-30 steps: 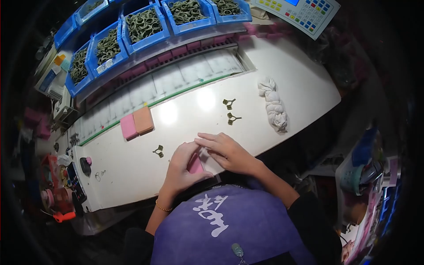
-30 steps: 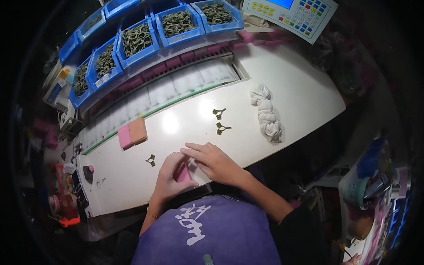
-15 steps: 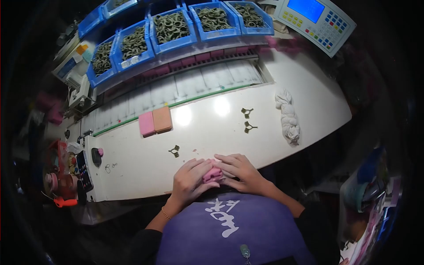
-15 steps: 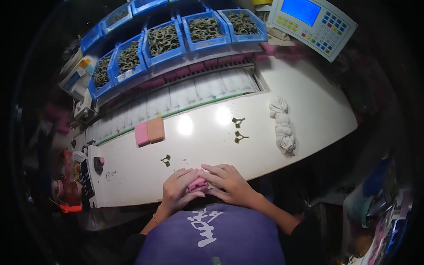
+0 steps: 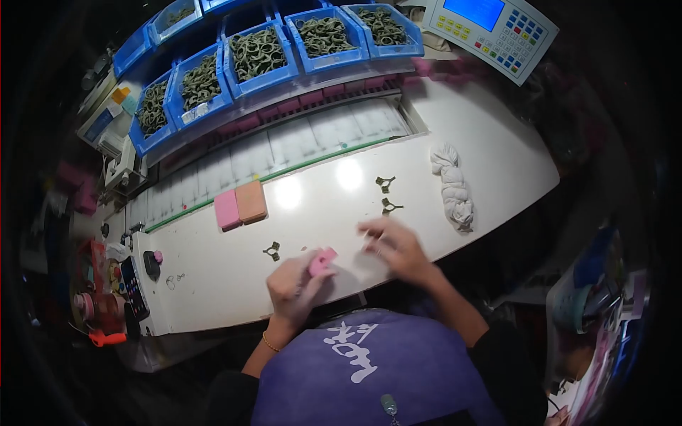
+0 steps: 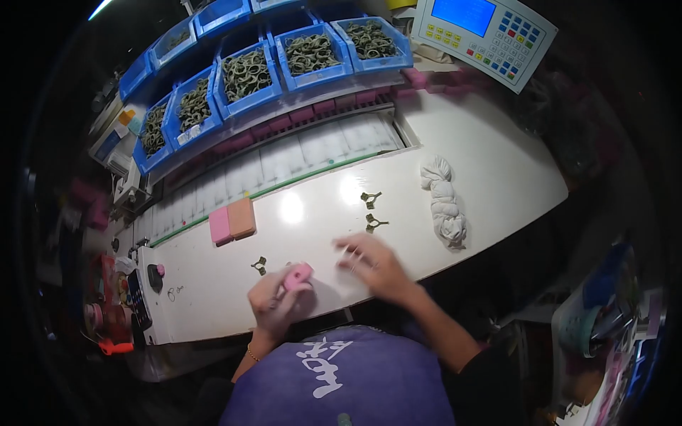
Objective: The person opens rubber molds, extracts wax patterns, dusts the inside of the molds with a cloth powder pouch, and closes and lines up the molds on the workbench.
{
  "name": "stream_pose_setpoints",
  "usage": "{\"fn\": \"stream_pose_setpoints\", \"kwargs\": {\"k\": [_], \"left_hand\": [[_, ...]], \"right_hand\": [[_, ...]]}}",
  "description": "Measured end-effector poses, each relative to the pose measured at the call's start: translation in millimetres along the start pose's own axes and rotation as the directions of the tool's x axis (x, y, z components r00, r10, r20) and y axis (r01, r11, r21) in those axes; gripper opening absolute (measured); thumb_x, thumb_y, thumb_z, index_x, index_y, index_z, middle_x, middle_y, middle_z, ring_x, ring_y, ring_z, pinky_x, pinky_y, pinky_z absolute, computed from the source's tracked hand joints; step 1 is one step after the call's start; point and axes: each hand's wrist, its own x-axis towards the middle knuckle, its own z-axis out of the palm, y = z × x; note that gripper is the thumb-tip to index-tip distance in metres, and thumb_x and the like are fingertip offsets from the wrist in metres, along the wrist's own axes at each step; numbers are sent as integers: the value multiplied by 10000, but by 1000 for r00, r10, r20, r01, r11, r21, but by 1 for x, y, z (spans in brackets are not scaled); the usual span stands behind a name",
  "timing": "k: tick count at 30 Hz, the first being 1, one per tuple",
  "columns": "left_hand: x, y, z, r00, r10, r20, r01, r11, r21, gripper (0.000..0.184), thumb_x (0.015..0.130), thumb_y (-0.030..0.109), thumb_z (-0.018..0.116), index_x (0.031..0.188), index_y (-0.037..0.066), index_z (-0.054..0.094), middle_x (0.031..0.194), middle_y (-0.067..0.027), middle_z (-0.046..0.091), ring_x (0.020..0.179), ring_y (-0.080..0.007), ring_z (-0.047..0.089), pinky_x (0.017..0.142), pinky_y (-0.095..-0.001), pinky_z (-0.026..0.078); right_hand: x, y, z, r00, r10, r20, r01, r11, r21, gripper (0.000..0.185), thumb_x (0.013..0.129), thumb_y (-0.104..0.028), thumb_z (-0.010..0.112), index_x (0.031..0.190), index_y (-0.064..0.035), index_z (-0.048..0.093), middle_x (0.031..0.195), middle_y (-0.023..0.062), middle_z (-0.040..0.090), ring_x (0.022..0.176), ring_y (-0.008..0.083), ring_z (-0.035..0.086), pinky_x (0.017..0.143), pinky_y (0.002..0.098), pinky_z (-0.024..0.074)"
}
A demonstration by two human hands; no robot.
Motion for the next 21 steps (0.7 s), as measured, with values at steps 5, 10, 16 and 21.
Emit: {"fn": "stream_pose_setpoints", "kwargs": {"k": [5,10,16,21], "left_hand": [[27,11,-1,993,103,52,-115,906,408,535,811,253,801,1263,17,638,1238,-153,662,1052,-312,623,881,-389,504],[15,-3,-7,950,-56,308,-76,913,401,700,795,263,806,1416,71,546,1377,-159,577,1212,-343,529,1019,-429,456],[51,-23,-30,992,-126,-17,127,966,225,505,795,267,815,1235,57,680,1094,-165,693,975,-327,631,886,-407,512],[147,-97,-52,884,-171,-435,380,804,458,487,836,337,745,1241,79,664,1068,-180,652,1012,-361,628,873,-461,516]], "right_hand": [[47,10,-61,941,-292,-172,117,755,-645,335,907,-129,697,1238,-81,675,1186,112,652,1111,321,568,969,411,469],[61,33,-71,963,-246,-106,82,646,-759,224,886,-141,701,1101,-78,699,1195,108,627,1142,314,531,1008,417,423],[67,46,-61,921,-355,-159,142,689,-711,60,880,-75,665,894,-33,624,1029,118,615,1017,328,536,904,430,416],[62,51,-65,917,-281,-283,51,786,-616,63,915,-63,636,928,-3,624,957,136,612,902,318,565,837,414,451]]}}
